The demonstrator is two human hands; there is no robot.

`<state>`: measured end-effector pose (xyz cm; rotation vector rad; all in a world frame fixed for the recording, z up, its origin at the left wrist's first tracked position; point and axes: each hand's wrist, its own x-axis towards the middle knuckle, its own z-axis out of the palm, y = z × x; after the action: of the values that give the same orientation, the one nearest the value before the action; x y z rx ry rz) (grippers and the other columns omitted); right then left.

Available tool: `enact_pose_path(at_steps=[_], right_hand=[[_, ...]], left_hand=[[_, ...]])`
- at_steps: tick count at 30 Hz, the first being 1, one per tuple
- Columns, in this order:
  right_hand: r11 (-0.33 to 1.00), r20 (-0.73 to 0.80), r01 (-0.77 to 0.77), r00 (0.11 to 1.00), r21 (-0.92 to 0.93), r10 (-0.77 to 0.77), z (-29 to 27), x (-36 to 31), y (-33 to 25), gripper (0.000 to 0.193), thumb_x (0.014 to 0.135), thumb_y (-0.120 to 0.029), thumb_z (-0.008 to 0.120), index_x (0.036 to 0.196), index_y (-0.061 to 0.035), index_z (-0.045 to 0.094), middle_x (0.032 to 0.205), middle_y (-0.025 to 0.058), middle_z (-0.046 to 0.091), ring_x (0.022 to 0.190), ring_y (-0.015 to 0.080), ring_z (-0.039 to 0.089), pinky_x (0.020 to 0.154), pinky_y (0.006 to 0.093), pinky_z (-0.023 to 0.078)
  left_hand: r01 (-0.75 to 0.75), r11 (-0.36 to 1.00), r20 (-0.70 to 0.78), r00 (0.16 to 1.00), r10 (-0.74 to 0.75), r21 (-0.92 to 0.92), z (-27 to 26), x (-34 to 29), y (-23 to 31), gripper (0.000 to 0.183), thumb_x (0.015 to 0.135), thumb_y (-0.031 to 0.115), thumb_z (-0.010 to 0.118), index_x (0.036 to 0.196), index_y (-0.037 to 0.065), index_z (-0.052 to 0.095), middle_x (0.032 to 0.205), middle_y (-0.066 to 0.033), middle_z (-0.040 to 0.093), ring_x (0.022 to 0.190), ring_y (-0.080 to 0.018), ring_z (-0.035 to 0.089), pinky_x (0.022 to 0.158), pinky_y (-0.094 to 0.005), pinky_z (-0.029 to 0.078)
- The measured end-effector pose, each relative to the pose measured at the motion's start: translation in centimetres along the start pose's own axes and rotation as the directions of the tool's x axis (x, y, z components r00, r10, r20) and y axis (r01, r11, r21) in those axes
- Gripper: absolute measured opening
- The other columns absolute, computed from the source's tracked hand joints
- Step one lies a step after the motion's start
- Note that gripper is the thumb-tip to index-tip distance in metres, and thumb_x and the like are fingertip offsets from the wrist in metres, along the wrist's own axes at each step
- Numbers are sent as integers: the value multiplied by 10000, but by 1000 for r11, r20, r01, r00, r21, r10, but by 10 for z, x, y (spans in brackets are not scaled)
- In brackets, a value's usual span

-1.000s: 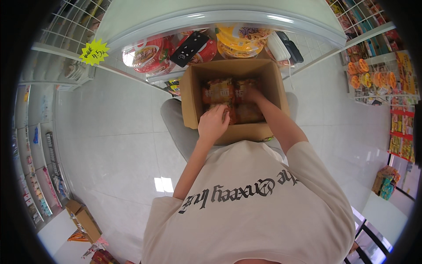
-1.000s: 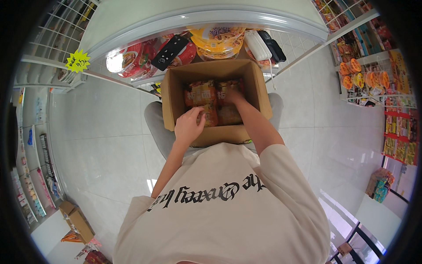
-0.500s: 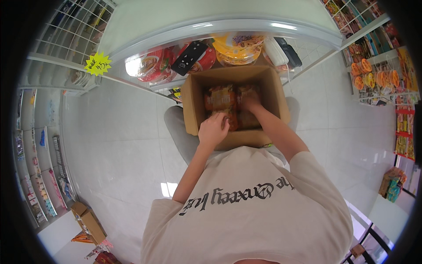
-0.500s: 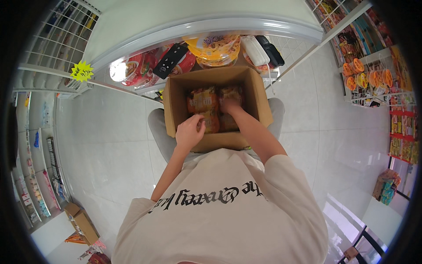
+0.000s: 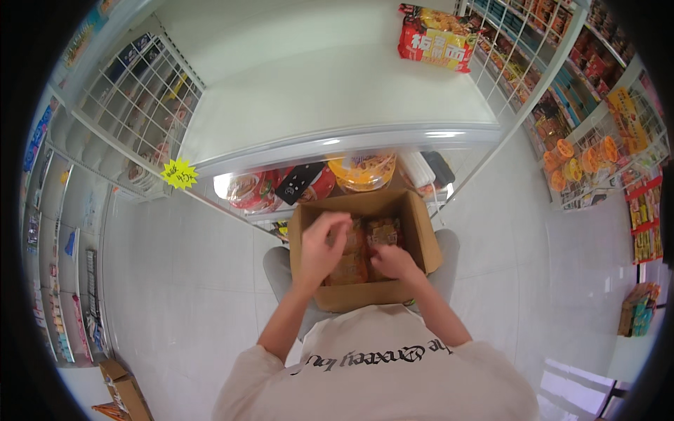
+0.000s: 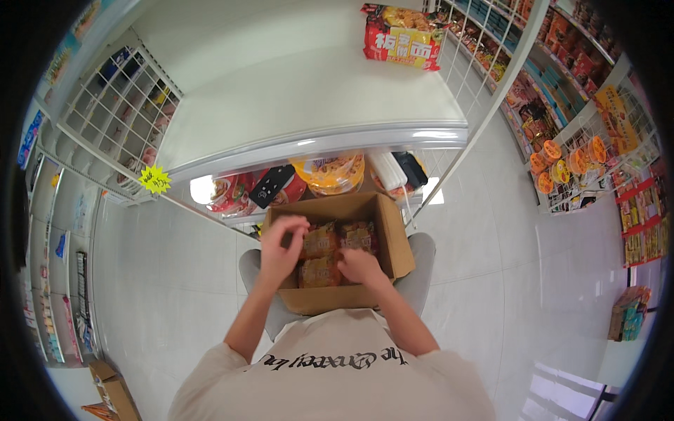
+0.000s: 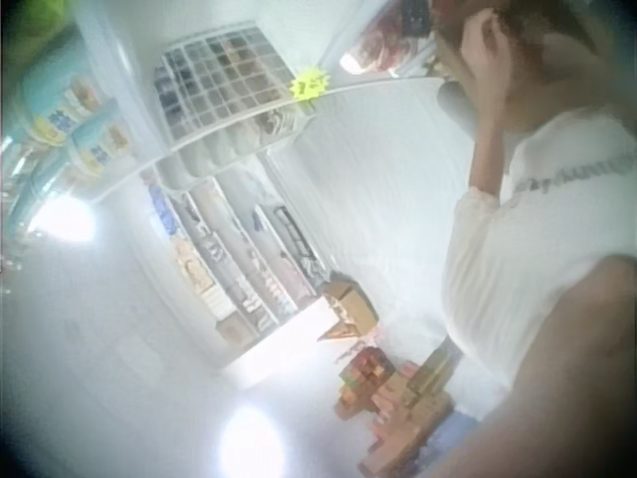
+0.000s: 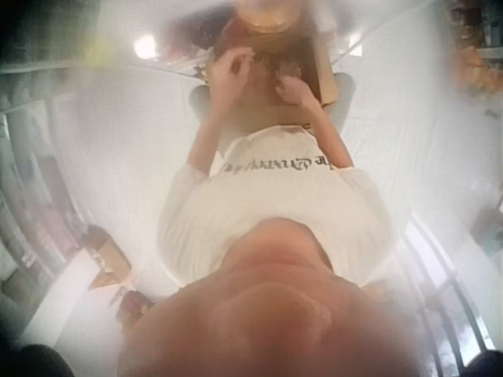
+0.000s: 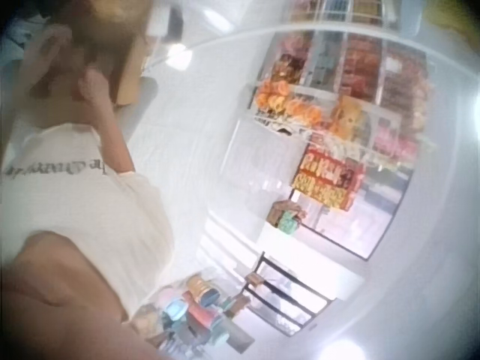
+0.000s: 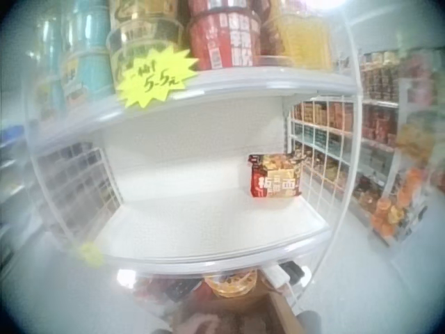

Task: The person repeatedly picks snack packages from a shelf and places them into a cardboard box. The person handles the packages one at a time, arranging them inside the box.

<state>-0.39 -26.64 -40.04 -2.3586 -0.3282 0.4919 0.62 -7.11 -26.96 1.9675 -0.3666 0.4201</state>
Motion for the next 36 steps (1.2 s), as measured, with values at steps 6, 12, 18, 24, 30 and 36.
enact_pose_path(at_steps=[6, 12, 18, 24, 30, 36], right_hand=[[997, -170, -70, 983, -17, 66, 14, -37, -5, 319, 920, -308, 606, 1143, -95, 683, 916, 163, 736, 867, 381, 693, 779, 497, 553], [1000, -241, 3, 971, 0, -3, 20, -36, -2, 285, 927, -311, 598, 1109, -103, 667, 875, 169, 726, 831, 374, 697, 751, 501, 557], [999, -258, 32, 966, 13, -28, 22, -38, -2, 262, 912, -291, 607, 1100, -117, 663, 878, 141, 732, 814, 341, 707, 730, 484, 566], [1000, -317, 28, 948, 15, -22, 22, -37, 13, 241, 900, -277, 622, 1082, -123, 663, 870, 140, 730, 803, 336, 708, 718, 480, 569], [997, -312, 74, 947, -1, -71, 27, -38, 2, 231, 899, -270, 621, 1076, -129, 668, 852, 140, 725, 792, 346, 706, 711, 486, 568], [998, -298, 48, 954, 42, -33, 21, -37, 2, 248, 906, -269, 617, 1094, -119, 678, 870, 155, 728, 813, 354, 705, 728, 474, 568]], left_hand=[[-360, 933, -28, 933, 360, 17, 19, 165, 52, 204, 887, -26, 681, 1082, 32, 661, 1011, -66, 709, 897, -147, 667, 794, -284, 524], [-221, 974, 57, 973, 224, -47, 108, 329, 12, 606, 800, 166, 801, 1309, -9, 522, 1225, -163, 652, 1081, -255, 664, 908, -369, 541], [-53, 998, -67, 996, 55, 35, 161, 405, -34, 1123, 712, 275, 907, 1513, -101, 216, 1424, -294, 473, 1230, -328, 602, 958, -392, 542], [68, 995, -16, 997, -70, -72, 183, 389, 3, 1020, 634, 360, 929, 1399, -111, 446, 1193, -226, 676, 1116, -301, 670, 972, -354, 520], [-78, 992, -8, 997, 78, -98, 165, 387, -15, 635, 735, 307, 872, 1214, -19, 611, 1079, -165, 728, 983, -302, 710, 874, -391, 548], [-124, 965, -83, 991, 107, -230, 140, 344, 16, 376, 887, 147, 768, 1153, -15, 558, 988, -83, 704, 863, -137, 658, 775, -296, 539]])
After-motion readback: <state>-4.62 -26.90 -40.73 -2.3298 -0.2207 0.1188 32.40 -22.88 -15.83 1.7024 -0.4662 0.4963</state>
